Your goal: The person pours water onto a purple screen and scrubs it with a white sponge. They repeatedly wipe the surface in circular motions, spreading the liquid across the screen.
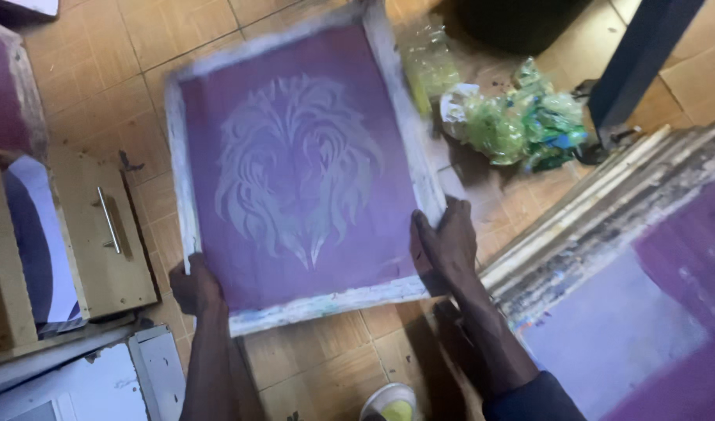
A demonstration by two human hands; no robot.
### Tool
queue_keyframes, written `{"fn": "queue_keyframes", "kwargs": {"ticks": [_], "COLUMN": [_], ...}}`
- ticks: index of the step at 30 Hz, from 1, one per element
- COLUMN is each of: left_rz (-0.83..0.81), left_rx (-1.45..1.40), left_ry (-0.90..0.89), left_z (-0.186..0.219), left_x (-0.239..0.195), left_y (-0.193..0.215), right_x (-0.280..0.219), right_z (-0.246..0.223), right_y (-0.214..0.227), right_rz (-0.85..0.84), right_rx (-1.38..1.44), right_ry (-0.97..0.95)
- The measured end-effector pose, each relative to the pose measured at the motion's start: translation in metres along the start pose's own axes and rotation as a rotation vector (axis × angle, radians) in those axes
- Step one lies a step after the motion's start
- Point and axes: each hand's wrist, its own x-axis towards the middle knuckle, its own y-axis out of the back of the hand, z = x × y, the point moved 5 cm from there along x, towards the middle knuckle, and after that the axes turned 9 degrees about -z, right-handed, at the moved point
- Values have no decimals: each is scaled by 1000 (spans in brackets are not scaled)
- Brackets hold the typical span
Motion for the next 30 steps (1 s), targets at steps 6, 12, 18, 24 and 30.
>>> {"fn": "queue_keyframes", "kwargs": {"ticks": [6,12,18,24,30], "left_rz": [-131,-239,-387,-533,-741], "left_rx": [8,-105,-82,31,188], "left_ry": [-111,-174,-351,-500,-914], "left_z": [105,183,184,232,262], "left_x": [-65,-170,-183,-285,-381], "left_y": [41,61,-23,-85,-165], "right_x": [-27,-72,-160,-234,-304], "right_z": [-11,40,107,208,256], "right_y": [70,132,173,191,198], "right_rz": [164,332,546,813,946], "right_rx": [13,106,147,212,195], "right_ry": [148,138,1,-426,-677]}}
